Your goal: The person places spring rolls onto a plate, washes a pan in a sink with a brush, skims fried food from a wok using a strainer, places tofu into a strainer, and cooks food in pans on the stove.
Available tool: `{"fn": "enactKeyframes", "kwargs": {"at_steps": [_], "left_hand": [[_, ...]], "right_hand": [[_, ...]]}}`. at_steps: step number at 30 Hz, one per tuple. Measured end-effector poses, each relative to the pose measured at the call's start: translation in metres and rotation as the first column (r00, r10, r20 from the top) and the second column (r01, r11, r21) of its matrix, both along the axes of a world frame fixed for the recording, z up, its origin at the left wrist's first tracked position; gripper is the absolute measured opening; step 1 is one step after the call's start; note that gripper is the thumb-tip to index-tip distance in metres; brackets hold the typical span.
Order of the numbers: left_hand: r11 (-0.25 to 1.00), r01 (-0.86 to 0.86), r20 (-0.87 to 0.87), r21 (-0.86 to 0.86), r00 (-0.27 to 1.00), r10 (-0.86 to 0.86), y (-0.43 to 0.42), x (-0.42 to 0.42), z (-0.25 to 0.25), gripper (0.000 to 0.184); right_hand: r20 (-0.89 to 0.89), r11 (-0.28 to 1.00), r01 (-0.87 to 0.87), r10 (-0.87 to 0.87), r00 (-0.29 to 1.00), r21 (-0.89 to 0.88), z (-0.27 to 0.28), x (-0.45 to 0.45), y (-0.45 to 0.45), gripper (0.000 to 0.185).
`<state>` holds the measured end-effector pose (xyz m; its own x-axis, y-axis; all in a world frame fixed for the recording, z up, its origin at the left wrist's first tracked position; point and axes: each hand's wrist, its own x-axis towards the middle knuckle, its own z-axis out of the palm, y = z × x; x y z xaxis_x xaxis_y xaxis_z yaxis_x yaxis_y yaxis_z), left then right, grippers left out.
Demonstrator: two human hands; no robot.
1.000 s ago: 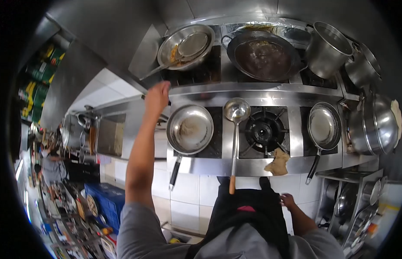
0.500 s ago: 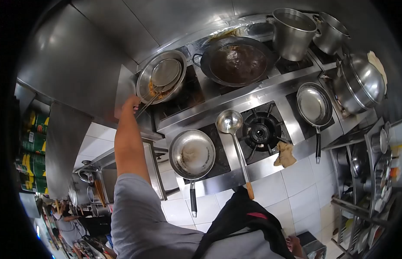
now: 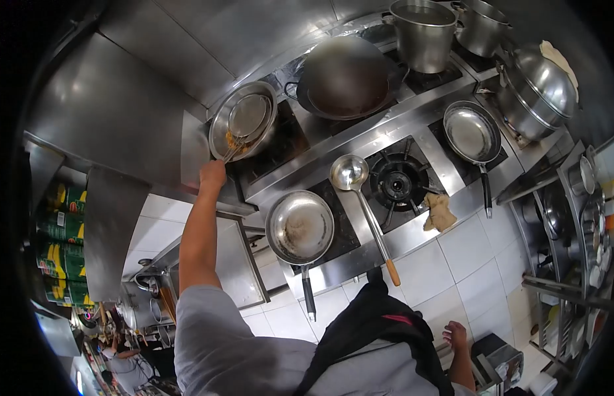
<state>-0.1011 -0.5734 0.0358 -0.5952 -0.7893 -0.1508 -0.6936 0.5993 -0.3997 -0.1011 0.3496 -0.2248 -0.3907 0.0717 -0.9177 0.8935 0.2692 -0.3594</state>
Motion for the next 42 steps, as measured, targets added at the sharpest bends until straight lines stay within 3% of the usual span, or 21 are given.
{"fn": "enactKeyframes", "kwargs": {"at_steps": [1,4,7,10,16,22,23,25,26,30,37,40,42], "left_hand": [[1.0,0.03,-0.12,-0.002,0.992,-0.03,-0.008,0.002,0.0,0.019],[0.979,0.182,-0.259,0.086,0.953,-0.155,-0.047,0.01,0.005,0.021],[0.988,0.124,-0.338,0.092,0.937,-0.086,-0.019,0.009,0.057,0.023],[0.969,0.157,-0.319,0.189,0.943,-0.091,-0.027,0.009,0.069,0.023],[0.929,0.3,-0.397,0.215,0.896,-0.197,0.016,0.003,0.11,0.02],[0.903,0.394,-0.509,0.17,0.82,-0.262,0.049,0.017,0.118,0.021],[0.907,0.385,-0.508,0.174,0.824,-0.252,0.072,0.026,0.125,0.021],[0.983,0.184,-0.456,0.0,0.875,-0.164,0.136,0.048,0.147,0.02],[0.988,0.156,-0.444,0.014,0.886,-0.134,0.154,0.066,0.145,0.02],[0.956,0.128,-0.466,-0.265,0.851,-0.243,0.236,0.178,0.134,0.013],[0.975,0.009,-0.393,-0.22,0.915,-0.097,0.359,0.403,0.109,0.007],[0.981,-0.075,-0.471,-0.178,0.882,-0.018,0.368,0.486,0.085,0.007],[0.937,-0.337,-0.587,-0.093,0.779,0.222,0.349,0.542,0.051,0.014]], "right_hand": [[0.015,1.0,-0.019,0.019,1.0,0.003,0.006,0.003,-0.002,0.026],[0.02,0.999,0.024,-0.023,1.0,-0.025,0.007,0.014,0.0,0.025],[0.03,0.999,-0.011,0.012,0.999,-0.032,-0.003,0.024,0.009,0.025],[0.041,1.0,-0.008,0.007,0.999,0.022,0.004,0.029,0.002,0.025],[0.002,0.999,-0.02,0.02,1.0,-0.045,-0.011,0.032,0.005,0.026],[-0.053,0.993,-0.11,0.108,0.993,-0.048,-0.014,0.023,0.007,0.027],[-0.045,0.992,-0.117,0.115,0.992,-0.051,-0.024,0.021,0.014,0.03],[-0.057,0.987,-0.137,0.133,0.99,-0.078,-0.036,0.019,0.025,0.032],[-0.07,0.982,-0.153,0.146,0.987,-0.11,-0.038,0.019,0.032,0.034],[-0.005,0.967,-0.215,0.217,0.976,-0.136,-0.056,0.021,0.057,0.037],[-0.025,0.785,-0.616,0.616,0.787,-0.06,-0.088,0.044,0.131,0.037],[-0.035,0.889,-0.448,0.447,0.894,-0.097,-0.083,0.056,0.136,0.035],[-0.04,0.948,-0.296,0.294,0.955,-0.112,-0.075,0.073,0.14,0.034]]}}
